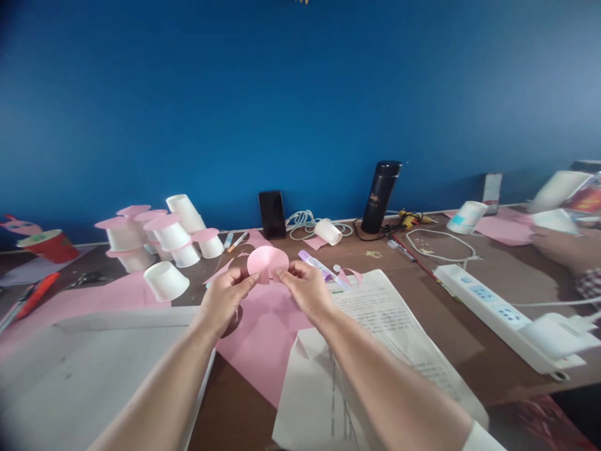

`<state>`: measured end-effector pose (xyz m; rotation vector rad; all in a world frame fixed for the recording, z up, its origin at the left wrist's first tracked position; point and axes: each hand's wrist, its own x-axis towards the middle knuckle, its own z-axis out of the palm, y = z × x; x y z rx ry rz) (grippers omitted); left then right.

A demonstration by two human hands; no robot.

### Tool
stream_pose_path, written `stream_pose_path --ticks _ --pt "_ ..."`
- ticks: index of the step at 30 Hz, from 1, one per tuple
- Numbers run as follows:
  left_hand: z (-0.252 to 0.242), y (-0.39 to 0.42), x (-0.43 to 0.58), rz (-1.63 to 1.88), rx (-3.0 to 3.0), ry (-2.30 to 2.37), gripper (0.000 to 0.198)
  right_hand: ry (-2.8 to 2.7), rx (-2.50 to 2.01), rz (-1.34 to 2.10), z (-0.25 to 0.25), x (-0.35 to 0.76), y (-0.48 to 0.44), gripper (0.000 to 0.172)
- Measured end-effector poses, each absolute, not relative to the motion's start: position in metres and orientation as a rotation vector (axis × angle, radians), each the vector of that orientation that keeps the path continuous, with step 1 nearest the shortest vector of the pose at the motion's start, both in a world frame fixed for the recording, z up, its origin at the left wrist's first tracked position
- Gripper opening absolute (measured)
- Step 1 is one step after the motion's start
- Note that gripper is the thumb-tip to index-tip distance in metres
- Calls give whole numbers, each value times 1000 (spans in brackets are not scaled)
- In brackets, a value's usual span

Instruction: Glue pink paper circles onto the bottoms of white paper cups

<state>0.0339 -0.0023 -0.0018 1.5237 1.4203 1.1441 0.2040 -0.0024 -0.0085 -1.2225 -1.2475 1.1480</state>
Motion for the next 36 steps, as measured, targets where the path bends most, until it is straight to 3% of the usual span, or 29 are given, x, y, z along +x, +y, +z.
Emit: stream_pose_path --ticks 36 --pt "-8 0 35 1166 1326 1211 29 -1301 -1221 1136 -11 200 -2 35"
